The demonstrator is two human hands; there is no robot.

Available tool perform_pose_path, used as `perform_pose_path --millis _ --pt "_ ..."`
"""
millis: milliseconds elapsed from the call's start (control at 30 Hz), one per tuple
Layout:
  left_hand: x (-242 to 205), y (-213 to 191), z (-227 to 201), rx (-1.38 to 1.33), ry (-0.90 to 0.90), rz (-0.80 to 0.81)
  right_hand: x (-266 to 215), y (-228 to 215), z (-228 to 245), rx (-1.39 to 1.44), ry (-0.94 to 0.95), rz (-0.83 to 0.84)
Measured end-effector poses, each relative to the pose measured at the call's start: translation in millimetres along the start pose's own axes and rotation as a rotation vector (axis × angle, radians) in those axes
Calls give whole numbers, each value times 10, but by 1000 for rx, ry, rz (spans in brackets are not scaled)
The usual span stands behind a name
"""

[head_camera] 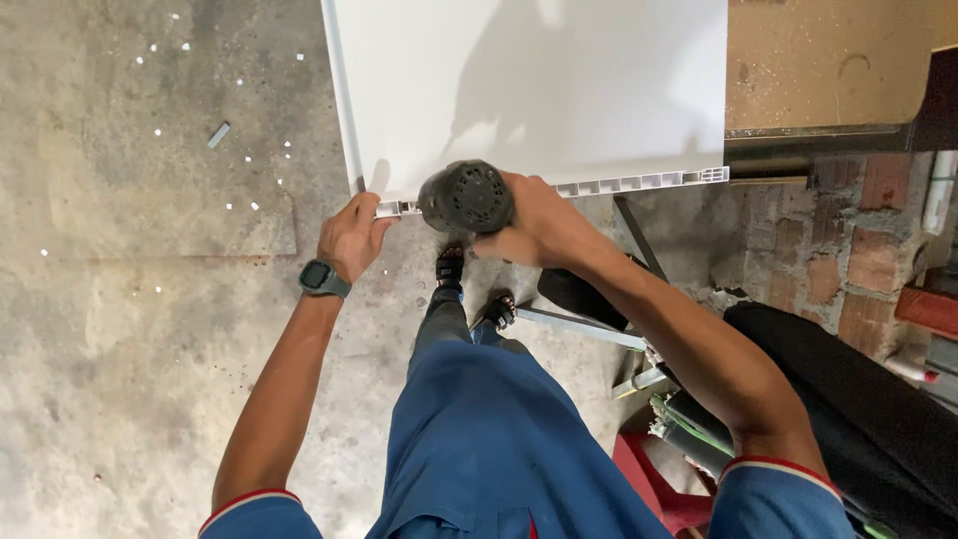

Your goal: Marking, drilling, and assembling white laminated panels using a drill and hardware.

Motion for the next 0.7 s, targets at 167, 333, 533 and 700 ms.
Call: perform_pose_path --millis 167,333,533,700 --pt "-5 67 13 45 3 8 109 5 -11 -43 50 11" --pt "-37 72 46 73 -10 -3 211 40 42 -37 -39 29" --pt "32 -377 -320 317 107 -52 178 20 256 128 127 109" --pt "208 6 -123 289 35 58 181 -7 366 47 37 57"
Point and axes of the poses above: each hand's wrist, its own x-axis towards the middle knuckle, its own y-axis out of the palm, z = x × y, the point moved 4 cm from there along x, towards the middle knuckle, and after that the axes turned 11 degrees about z, right-handed, at the moved point
